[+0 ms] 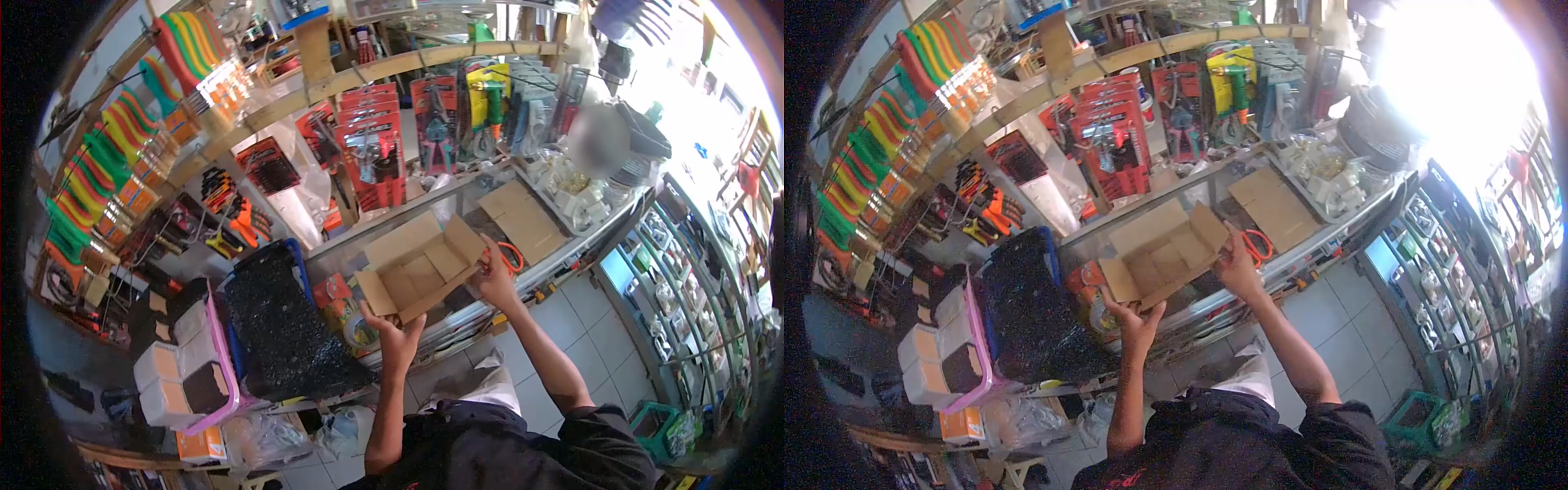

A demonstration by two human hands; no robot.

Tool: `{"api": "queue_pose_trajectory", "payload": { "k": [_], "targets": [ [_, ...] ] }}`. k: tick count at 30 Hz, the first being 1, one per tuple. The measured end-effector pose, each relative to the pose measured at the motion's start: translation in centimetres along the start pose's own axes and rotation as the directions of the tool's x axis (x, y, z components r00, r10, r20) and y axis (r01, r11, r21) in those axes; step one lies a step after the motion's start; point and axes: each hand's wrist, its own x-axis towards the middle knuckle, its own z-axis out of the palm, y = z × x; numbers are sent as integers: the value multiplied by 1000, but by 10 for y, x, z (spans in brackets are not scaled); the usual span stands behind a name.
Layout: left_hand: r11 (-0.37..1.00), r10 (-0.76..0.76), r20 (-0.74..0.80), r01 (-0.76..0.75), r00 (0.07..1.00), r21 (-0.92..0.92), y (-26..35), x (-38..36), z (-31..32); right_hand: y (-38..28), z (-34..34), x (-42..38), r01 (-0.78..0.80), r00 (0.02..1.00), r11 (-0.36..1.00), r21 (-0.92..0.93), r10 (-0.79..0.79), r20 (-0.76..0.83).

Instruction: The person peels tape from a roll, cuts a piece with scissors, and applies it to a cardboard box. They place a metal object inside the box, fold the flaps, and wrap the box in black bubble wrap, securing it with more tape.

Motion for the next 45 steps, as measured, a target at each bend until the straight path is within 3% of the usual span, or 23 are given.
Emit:
{"api": "queue_pose_trajectory", "payload": {
  "k": [2, 5, 6, 7, 9, 12, 15, 17, 19, 21, 25, 27, 28, 29, 31, 34, 37, 40, 43, 45],
  "targets": [
    [994, 15, -20, -13, 1000, 107, 13, -5, 2, -26, -1, -2, -112, 994, 994, -18, 112, 17],
    [929, 85, -17, -73, 996, 363, 13, -16, -1, -18, -14, -7, -84, 995, 975, -206, 92, 30],
    [882, 120, -14, -100, 993, 462, 26, -24, 1, -16, -20, -9, -1, 1000, 974, -228, 6, 21],
    [823, 154, -10, -122, 988, 555, 35, -30, 3, -29, -26, -9, -38, 999, 972, -234, 42, 14],
    [816, 186, 3, -156, 983, 556, 38, -41, 3, -54, -42, -13, -116, 993, 963, -242, 119, 0],
    [801, 183, -5, -146, 983, 581, 53, -56, 9, -47, -85, -8, 56, 996, 864, -501, -16, 85],
    [794, 201, -16, -153, 979, 588, 45, -68, 17, -71, -126, -1, -122, 989, 881, -457, 147, 19],
    [787, 210, 3, -171, 978, 593, 43, -67, 27, -57, -167, 9, -53, 998, 830, -555, 27, -53],
    [734, 206, 38, -180, 978, 655, 44, -65, 36, -67, -196, 26, -185, 978, 842, -506, 107, -180],
    [628, 188, 107, -203, 976, 752, 51, -51, 47, -63, -232, 44, -177, 977, 858, -482, 95, -190],
    [637, 321, 133, -318, 938, 702, 59, -2, 71, -78, -276, 75, -99, 995, 780, -618, 57, -87],
    [686, 271, 186, -325, 944, 651, 50, 41, 82, -80, -289, 82, -80, 996, 802, -592, 49, -68],
    [667, -59, 245, -144, 968, 731, 67, 70, 91, -97, -288, 86, -183, 982, 821, -541, 175, -66],
    [584, -388, 257, 20, 885, 811, 81, 91, 97, -94, -289, 88, -157, 986, 842, -516, 163, -35],
    [539, -397, 490, -234, 776, 809, -25, 134, 83, -87, -296, 94, -105, 992, 881, -461, 125, 13],
    [500, -422, 609, -388, 672, 774, -53, 146, 77, -88, -303, 101, 48, 994, 831, -555, 13, 106],
    [455, -403, 705, -541, 584, 708, -66, 144, 70, -76, -321, 115, -44, 992, 889, -455, 93, 86],
    [392, -551, 552, -391, 625, 833, -31, 132, 95, -46, -338, 150, 161, 983, 833, -530, -87, 162],
    [355, -502, 596, -479, 627, 803, -54, 130, 86, 7, -356, 204, 286, 958, 713, -640, -215, 189],
    [315, -511, 622, -544, 593, 778, -56, 132, 82, 5, -372, 235, 201, 942, 597, -777, 100, 320]
  ]
}}
